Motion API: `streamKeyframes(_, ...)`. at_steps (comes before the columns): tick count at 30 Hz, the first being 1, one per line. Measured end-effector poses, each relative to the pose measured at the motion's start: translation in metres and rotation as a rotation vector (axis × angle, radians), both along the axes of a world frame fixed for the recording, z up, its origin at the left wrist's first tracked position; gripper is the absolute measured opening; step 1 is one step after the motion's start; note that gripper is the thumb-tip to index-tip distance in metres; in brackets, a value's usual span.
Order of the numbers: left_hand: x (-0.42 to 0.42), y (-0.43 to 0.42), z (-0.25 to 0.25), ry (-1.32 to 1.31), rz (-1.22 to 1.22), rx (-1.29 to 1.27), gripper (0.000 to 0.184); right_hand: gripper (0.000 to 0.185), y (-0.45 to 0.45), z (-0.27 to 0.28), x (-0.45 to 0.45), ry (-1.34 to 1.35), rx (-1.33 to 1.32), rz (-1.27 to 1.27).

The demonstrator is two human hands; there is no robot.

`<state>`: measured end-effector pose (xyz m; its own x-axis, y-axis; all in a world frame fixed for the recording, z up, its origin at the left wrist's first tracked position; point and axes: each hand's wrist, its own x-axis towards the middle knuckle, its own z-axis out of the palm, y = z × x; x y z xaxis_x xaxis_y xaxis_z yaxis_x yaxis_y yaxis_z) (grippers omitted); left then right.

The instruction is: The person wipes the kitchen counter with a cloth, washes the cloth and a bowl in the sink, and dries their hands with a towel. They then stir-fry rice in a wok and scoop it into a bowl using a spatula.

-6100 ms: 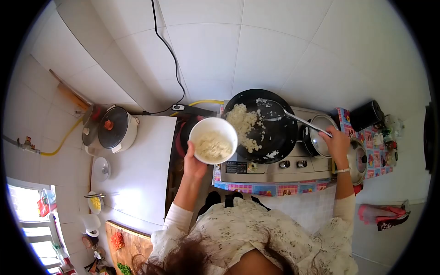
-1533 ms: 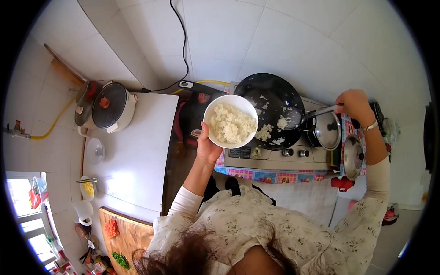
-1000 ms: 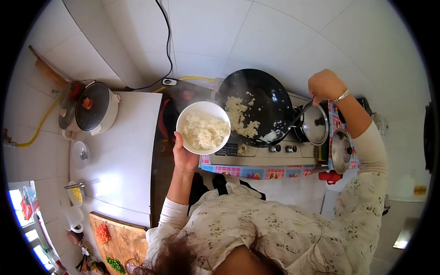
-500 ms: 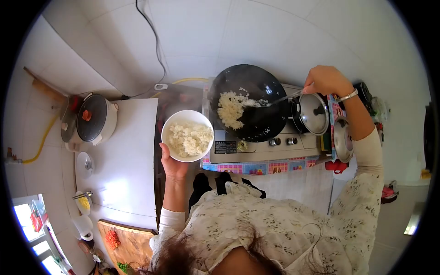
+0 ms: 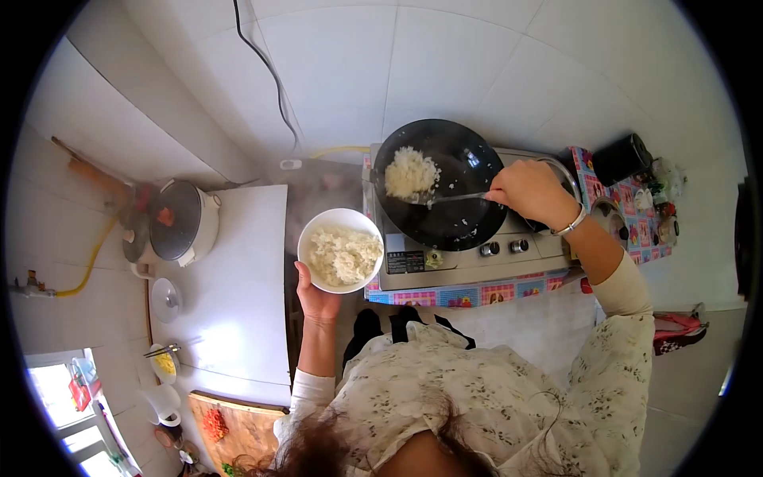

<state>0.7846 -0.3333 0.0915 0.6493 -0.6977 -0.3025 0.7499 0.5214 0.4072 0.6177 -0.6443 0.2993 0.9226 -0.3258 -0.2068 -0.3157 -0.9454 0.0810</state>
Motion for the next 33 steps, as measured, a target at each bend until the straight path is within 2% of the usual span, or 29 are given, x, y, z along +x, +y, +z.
streamKeyframes(5, 0.003, 0.000, 0.008, 0.013, 0.010, -0.009, 0.071, 0.018, -0.014, 0.000, -0.043, -0.100, -0.099, -0.086)
streamKeyframes(11, 0.007, 0.008, -0.003, -0.036, -0.015, 0.008, 0.070, 0.019, -0.042, -0.006, -0.107, -0.014, -0.150, -0.251)
streamKeyframes(13, 0.005, 0.008, -0.002, -0.040, -0.011, 0.011, 0.070, 0.019, -0.040, -0.014, -0.119, -0.040, -0.091, -0.303)
streamKeyframes(17, 0.005, 0.005, -0.003, -0.021, 0.005, 0.012, 0.071, 0.021, -0.039, -0.061, -0.118, -0.238, 0.061, -0.325)
streamKeyframes(22, 0.002, -0.003, 0.002, -0.045, 0.009, 0.034, 0.071, 0.028, -0.017, -0.144, -0.094, -0.451, 0.278, -0.489)
streamKeyframes(25, 0.001, -0.003, 0.002, -0.009, 0.039, 0.044, 0.071, 0.029, -0.003, -0.158, -0.104, -0.557, 0.296, -0.545)
streamKeyframes(29, 0.001, -0.002, 0.005, -0.025, 0.026, 0.064, 0.072, 0.030, 0.006, -0.175, -0.109, -0.632, 0.150, -0.596)
streamKeyframes(32, 0.004, 0.001, -0.003, 0.003, -0.001, 0.091, 0.071, 0.028, 0.009, -0.174, -0.088, -0.413, 0.193, -0.681)
streamKeyframes(33, 0.004, 0.002, -0.003, -0.010, 0.001, 0.091, 0.071, 0.028, 0.011, -0.174, -0.086, -0.464, 0.223, -0.729)
